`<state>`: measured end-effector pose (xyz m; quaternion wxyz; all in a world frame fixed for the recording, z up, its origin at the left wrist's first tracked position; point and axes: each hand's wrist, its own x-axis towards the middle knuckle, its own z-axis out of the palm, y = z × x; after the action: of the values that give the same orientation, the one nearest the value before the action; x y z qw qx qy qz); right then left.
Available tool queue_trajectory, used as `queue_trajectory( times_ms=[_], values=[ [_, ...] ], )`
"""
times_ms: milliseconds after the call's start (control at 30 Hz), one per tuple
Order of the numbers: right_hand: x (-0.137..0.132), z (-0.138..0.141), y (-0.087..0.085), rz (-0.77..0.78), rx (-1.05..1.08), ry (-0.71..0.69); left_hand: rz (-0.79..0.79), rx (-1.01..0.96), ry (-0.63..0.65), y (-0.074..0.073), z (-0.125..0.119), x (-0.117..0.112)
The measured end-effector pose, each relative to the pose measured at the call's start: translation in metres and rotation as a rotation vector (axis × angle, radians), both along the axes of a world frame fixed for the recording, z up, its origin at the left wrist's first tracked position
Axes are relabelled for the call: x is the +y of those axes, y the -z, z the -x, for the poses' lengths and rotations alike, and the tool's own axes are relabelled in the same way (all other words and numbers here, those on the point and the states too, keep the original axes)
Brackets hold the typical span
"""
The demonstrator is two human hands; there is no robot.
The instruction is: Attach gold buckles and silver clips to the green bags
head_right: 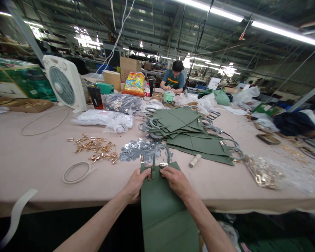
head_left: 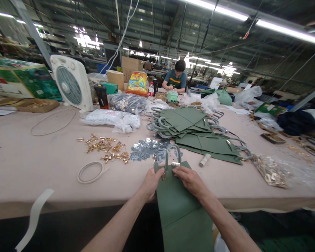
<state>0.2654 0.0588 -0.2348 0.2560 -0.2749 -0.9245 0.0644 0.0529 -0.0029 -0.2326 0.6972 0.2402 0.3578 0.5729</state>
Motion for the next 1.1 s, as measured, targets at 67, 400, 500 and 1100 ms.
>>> queue_trajectory(
  times_ms=[67, 400, 500, 1100],
  values=[
    [-0.004, 0.001, 0.0, -0.016, -0.03, 0.033, 0.012, 0.008, -0.01, 0.0, 0.0, 0.0],
    [-0.012, 0.009, 0.002, -0.112, -0.094, 0.127, 0.044, -0.006, -0.041, -0.009, -0.002, -0.002],
    [-0.014, 0.012, 0.0, -0.102, -0.097, 0.143, 0.045, -0.031, -0.03, -0.008, -0.002, -0.002],
    [-0.019, 0.002, 0.011, 0.045, 0.12, 0.216, 0.054, 0.03, -0.07, -0.006, 0.001, 0.001]
  ],
)
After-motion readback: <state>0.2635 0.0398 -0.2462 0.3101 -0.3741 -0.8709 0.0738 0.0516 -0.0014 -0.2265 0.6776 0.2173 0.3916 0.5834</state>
